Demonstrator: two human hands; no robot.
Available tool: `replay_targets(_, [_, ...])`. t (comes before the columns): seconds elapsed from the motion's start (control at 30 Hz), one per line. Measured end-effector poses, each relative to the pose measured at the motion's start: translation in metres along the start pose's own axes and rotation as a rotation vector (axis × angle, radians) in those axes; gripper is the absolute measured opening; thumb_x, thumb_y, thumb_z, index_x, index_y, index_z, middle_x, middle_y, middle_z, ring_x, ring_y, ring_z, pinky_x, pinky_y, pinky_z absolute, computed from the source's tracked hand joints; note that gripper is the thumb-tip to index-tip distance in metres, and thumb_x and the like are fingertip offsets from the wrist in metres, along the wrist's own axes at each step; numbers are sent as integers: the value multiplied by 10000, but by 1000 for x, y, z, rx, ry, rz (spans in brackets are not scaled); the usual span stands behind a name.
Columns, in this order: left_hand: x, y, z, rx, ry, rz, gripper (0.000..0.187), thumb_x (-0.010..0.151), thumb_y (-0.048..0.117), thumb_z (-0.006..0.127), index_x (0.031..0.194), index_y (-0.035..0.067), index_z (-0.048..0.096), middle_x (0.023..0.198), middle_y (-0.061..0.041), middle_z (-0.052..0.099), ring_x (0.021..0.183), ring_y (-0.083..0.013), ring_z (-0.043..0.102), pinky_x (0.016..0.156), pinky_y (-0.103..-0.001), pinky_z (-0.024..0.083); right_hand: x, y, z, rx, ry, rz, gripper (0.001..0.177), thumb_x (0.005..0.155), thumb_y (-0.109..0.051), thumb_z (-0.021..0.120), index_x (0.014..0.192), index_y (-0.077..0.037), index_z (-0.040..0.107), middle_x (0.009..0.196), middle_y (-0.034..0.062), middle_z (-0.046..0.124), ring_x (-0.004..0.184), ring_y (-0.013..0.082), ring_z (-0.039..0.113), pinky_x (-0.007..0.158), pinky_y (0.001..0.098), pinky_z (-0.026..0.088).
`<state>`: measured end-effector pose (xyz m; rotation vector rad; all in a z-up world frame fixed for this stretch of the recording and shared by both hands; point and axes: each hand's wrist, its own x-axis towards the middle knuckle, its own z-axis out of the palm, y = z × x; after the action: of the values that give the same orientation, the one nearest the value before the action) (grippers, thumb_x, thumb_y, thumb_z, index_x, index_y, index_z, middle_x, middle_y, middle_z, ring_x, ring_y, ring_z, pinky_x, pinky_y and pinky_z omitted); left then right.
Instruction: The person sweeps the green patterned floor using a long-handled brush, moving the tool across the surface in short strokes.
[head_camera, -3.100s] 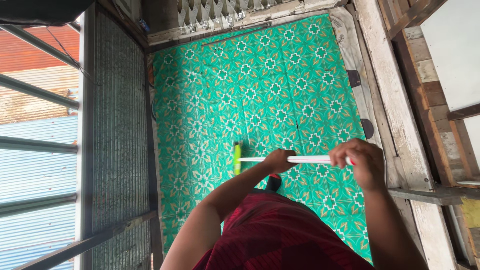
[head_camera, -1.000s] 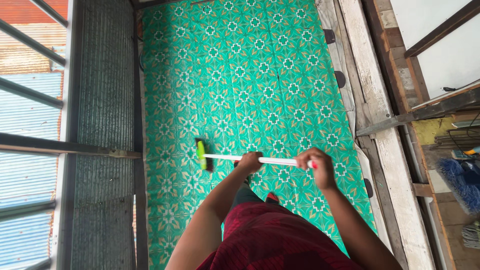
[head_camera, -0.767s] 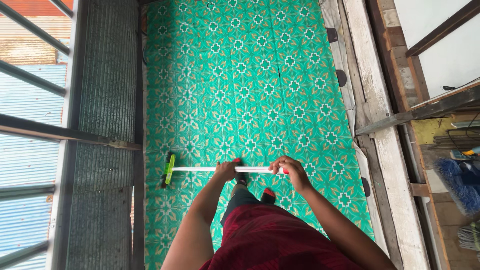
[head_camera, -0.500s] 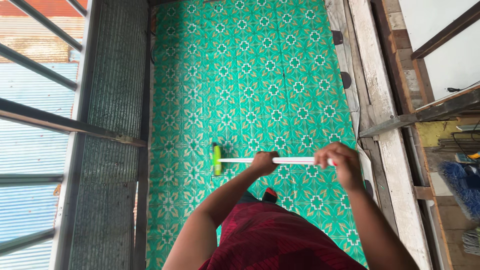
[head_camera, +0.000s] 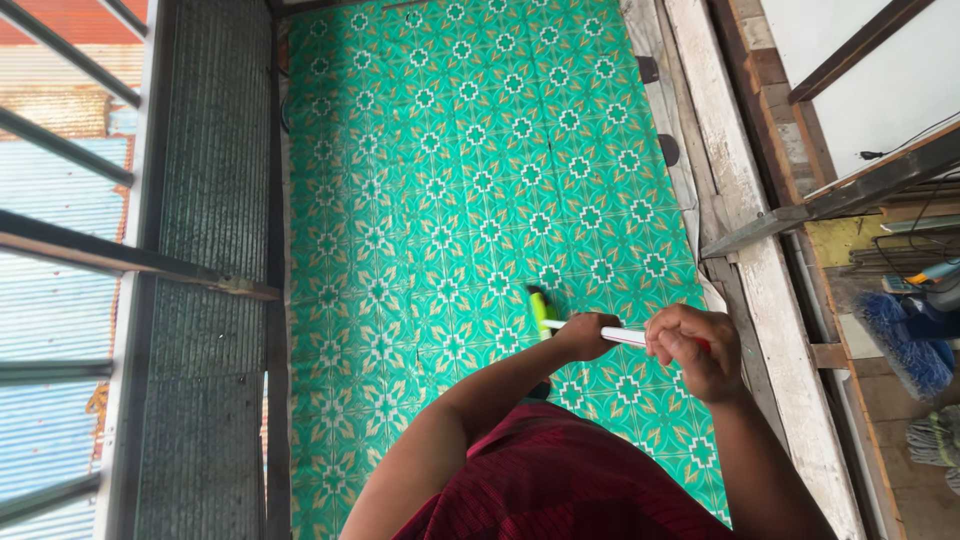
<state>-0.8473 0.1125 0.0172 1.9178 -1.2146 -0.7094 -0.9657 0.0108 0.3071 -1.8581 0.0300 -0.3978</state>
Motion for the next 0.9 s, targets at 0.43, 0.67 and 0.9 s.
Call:
replay_targets(0.43, [-207, -123, -55, 182, 157, -517, 323, 917, 438, 688, 1093, 168, 681, 1028, -148, 745, 1016, -377, 699, 896, -517, 523, -16, 82, 157, 441, -115, 80, 270, 982, -128, 433, 862, 10, 633, 650, 98, 577, 594, 178, 551, 664, 378, 526])
replay_targets(0.67, [-326, -155, -89, 208, 313, -701, 245, 940, 362, 679, 1085, 166, 695, 1064, -152, 755, 1050, -370, 709, 925, -503, 549, -47, 82, 245, 522, -274, 110, 272, 977, -121, 399, 915, 19, 624, 729, 109, 600, 744, 208, 612, 818, 398, 550])
replay_targets(0.9, [-337, -126, -74, 295, 176, -575, 317, 900, 427, 712, 1078, 165, 720, 969, -167, 749, 964, -396, 708, 879, -519, 540, -88, 58, 218, 468, -106, 88, 319, 1026, -179, 385, 844, -5, 580, 711, 131, 610, 778, 274, 679, 823, 431, 558])
